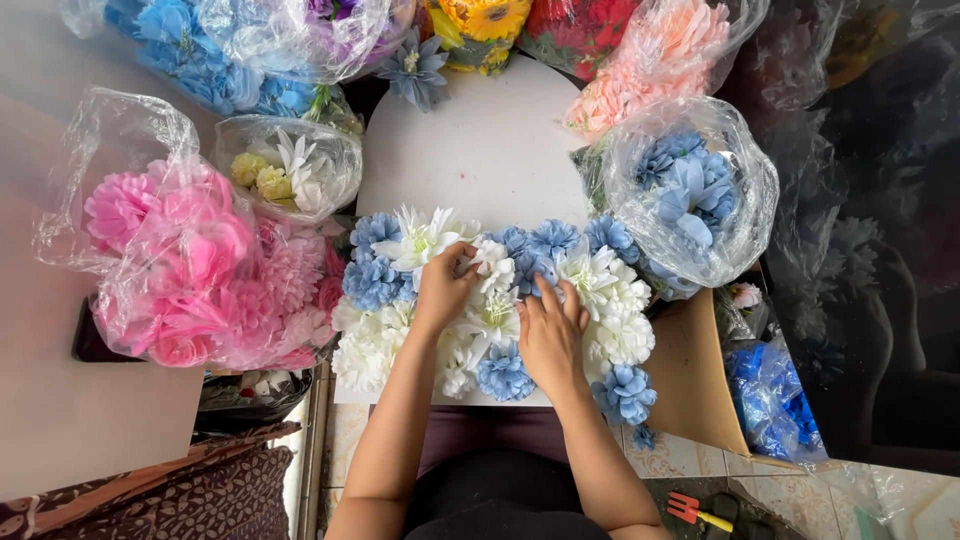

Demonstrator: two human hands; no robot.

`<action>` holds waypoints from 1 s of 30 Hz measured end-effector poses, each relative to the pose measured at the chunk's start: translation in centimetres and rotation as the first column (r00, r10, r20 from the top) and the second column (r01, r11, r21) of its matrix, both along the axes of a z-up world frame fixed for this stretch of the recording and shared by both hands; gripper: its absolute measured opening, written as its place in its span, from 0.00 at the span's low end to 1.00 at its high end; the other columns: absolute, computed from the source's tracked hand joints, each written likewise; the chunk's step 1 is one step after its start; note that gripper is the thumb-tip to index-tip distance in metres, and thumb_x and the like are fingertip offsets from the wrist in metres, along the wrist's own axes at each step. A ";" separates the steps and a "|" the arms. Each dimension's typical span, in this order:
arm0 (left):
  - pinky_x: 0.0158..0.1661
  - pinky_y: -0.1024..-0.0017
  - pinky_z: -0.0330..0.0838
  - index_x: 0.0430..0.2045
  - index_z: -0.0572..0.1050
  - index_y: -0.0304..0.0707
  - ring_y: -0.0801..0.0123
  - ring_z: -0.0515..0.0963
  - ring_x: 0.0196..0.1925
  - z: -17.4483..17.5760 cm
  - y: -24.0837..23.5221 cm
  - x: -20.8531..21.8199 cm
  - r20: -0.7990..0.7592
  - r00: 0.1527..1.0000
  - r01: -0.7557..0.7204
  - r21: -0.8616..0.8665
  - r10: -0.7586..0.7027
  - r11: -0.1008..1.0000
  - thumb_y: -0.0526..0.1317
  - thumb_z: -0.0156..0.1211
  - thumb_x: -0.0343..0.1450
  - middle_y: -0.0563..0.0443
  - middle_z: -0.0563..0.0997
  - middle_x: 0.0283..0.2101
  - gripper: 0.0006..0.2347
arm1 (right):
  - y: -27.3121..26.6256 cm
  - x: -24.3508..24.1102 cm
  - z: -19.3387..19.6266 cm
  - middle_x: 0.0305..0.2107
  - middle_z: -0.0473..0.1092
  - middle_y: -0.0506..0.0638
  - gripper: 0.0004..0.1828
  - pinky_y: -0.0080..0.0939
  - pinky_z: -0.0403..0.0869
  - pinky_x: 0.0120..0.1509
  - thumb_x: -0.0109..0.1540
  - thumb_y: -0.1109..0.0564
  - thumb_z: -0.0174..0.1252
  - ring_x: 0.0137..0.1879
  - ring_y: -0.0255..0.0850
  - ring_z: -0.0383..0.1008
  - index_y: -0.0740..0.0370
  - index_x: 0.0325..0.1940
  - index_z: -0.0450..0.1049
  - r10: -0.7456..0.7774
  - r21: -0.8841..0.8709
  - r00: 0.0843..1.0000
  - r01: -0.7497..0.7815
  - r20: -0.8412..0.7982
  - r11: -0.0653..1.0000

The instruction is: Arrange artificial flowers on a white base to create a decorative floral display.

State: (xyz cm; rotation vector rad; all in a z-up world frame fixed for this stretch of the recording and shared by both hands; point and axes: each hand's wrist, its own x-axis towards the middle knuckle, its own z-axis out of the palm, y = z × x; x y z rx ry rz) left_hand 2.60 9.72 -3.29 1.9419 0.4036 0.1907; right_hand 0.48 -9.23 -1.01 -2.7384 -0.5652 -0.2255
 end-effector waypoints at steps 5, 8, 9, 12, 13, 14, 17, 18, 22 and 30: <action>0.40 0.61 0.73 0.35 0.80 0.47 0.50 0.79 0.31 -0.2 -0.1 -0.2 -0.015 1.000 0.014 0.019 -0.013 1.000 0.39 0.66 0.67 0.44 0.79 0.22 0.06 | -0.1 0.0 -0.8 0.57 0.71 0.43 0.16 0.55 0.61 0.61 0.71 0.52 0.43 0.69 0.48 0.59 0.55 0.51 0.77 0.000 0.051 0.998 0.003 -0.059 0.999; 0.39 0.63 0.73 0.34 0.80 0.47 0.54 0.79 0.30 -0.6 0.0 0.0 -0.003 1.000 -0.001 0.014 0.001 1.000 0.38 0.67 0.66 0.46 0.79 0.22 0.06 | -0.4 0.4 -1.6 0.55 0.72 0.42 0.16 0.53 0.62 0.61 0.71 0.53 0.44 0.66 0.46 0.61 0.57 0.52 0.77 0.012 0.135 0.998 -0.005 -0.056 0.991; 0.39 0.65 0.74 0.33 0.80 0.46 0.55 0.79 0.29 -0.8 0.0 0.0 0.002 1.000 -0.009 0.017 0.008 1.000 0.38 0.67 0.66 0.47 0.79 0.21 0.05 | -0.6 0.5 -2.0 0.55 0.72 0.42 0.15 0.52 0.64 0.60 0.70 0.53 0.45 0.65 0.45 0.62 0.57 0.53 0.77 0.020 0.183 0.998 -0.008 -0.060 0.983; 0.38 0.63 0.73 0.34 0.80 0.47 0.54 0.79 0.29 -0.3 -0.5 -0.3 0.003 1.000 -0.012 0.040 0.011 0.999 0.39 0.68 0.67 0.46 0.78 0.21 0.06 | -1.0 0.6 -1.3 0.51 0.75 0.48 0.13 0.47 0.67 0.62 0.70 0.57 0.48 0.61 0.48 0.67 0.62 0.49 0.78 0.069 0.329 0.998 -0.065 -0.002 0.942; 0.38 0.63 0.73 0.34 0.80 0.47 0.54 0.79 0.29 -0.4 -0.5 -0.4 0.003 1.000 -0.012 0.039 0.012 0.999 0.39 0.68 0.67 0.46 0.78 0.21 0.06 | -1.0 0.5 -0.8 0.51 0.75 0.48 0.13 0.47 0.67 0.62 0.70 0.57 0.48 0.61 0.48 0.67 0.62 0.49 0.78 0.070 0.329 0.998 -0.065 -0.002 0.942; 0.38 0.63 0.73 0.34 0.80 0.47 0.54 0.78 0.29 -0.5 -0.5 -0.4 0.016 1.000 -0.019 0.040 0.018 0.999 0.39 0.68 0.67 0.46 0.78 0.21 0.06 | -1.1 0.5 -0.4 0.49 0.76 0.51 0.13 0.48 0.67 0.64 0.70 0.60 0.48 0.59 0.50 0.68 0.64 0.48 0.78 0.088 0.406 0.996 -0.082 0.005 0.910; 0.37 0.63 0.73 0.34 0.80 0.46 0.54 0.78 0.29 -0.7 -0.7 -0.4 0.042 0.999 -0.029 0.042 0.028 0.999 0.39 0.68 0.66 0.46 0.78 0.21 0.06 | -1.2 0.2 1.2 0.47 0.76 0.53 0.12 0.47 0.67 0.65 0.69 0.62 0.49 0.57 0.51 0.71 0.64 0.47 0.79 0.102 0.558 0.994 -0.101 0.029 0.824; 0.37 0.63 0.73 0.34 0.80 0.45 0.54 0.79 0.29 -0.8 -0.8 -0.4 0.053 0.998 -0.035 0.043 0.033 0.998 0.39 0.69 0.66 0.46 0.78 0.22 0.06 | -1.2 0.1 1.8 0.46 0.76 0.52 0.12 0.46 0.67 0.65 0.69 0.63 0.50 0.57 0.50 0.72 0.62 0.48 0.79 0.100 0.630 0.994 -0.103 0.041 0.769; 0.39 0.61 0.74 0.35 0.79 0.41 0.50 0.80 0.31 1.5 -1.8 -0.8 0.113 0.992 -0.061 -0.002 0.061 0.998 0.37 0.68 0.67 0.42 0.80 0.25 0.07 | -2.3 -0.3 4.5 0.49 0.74 0.52 0.15 0.49 0.63 0.67 0.72 0.62 0.45 0.59 0.45 0.68 0.62 0.50 0.79 0.055 0.768 0.996 -0.085 0.065 0.635; 0.45 0.54 0.78 0.35 0.78 0.43 0.42 0.85 0.42 2.7 -5.9 0.9 0.061 0.985 0.152 0.158 -0.163 0.976 0.35 0.67 0.67 0.42 0.85 0.34 0.06 | -5.9 -0.3 4.4 0.51 0.71 0.56 0.10 0.47 0.63 0.70 0.70 0.66 0.51 0.60 0.45 0.66 0.69 0.50 0.78 -0.282 0.815 0.907 -0.103 0.312 0.570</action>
